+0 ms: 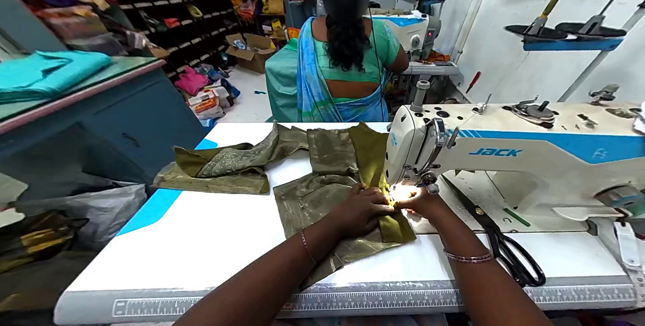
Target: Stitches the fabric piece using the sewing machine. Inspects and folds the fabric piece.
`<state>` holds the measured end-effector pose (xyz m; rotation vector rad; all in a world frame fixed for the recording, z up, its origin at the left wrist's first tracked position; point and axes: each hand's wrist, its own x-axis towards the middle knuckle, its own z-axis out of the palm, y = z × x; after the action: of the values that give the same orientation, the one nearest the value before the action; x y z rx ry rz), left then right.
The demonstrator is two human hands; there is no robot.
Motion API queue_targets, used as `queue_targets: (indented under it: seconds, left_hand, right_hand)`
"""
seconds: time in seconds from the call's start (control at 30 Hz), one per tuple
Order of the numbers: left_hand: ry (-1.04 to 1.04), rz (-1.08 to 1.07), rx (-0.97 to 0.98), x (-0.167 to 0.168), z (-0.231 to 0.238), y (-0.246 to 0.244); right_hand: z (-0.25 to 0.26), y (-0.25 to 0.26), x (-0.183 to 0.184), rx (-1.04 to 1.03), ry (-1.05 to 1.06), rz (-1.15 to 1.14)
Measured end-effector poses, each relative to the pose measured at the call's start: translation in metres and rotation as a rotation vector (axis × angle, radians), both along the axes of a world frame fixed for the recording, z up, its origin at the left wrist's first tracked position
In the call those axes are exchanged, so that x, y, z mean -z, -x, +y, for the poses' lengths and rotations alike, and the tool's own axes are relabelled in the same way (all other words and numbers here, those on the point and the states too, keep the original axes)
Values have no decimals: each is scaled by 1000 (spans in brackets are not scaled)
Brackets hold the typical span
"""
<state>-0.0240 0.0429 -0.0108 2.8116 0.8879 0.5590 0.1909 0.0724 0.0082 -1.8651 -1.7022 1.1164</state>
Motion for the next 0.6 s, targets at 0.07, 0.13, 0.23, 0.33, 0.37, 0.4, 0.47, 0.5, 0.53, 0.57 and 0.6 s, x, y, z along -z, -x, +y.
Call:
queue_targets:
  seconds: [0.07,0.13,0.23,0.33,0.37,0.4,0.47,0.5,0.53,0.57,0.6]
  left_hand:
    - [18,10,-3,-2,1,0]
    - [20,7,-3,-3,1,-1]
    - [14,7,-9,-2,2,0]
    - [13,11,-5,0,5,0]
    - [12,9,-5,-1,6,0]
    - [13,11,-7,-1,6,-1]
    - [19,18,-13,-2,7,-1]
    - [24,19,-14,-2,7,-1]
    - [29,20,-15,-2,8,-1]
    - [29,17,-14,-1,9,0]
    - [31,10,-7,-1,11,1]
  right_hand:
    - [1,0,1,20,14,12]
    - [2,0,2,35,18,3]
    - [3,-2,2,30,20,10]
    - [2,-2,1,30,13,37]
    - [1,-2,-1,30,9,49]
    - [1,-2,-2,28,6,61]
    - [1,-3,-1,23,-1,73]
    - [1,-4,0,19,1,74]
    - [2,-5,0,15,1,70]
    - [2,-5,1,15,1,63]
    - [2,-5,1,13,-3,59]
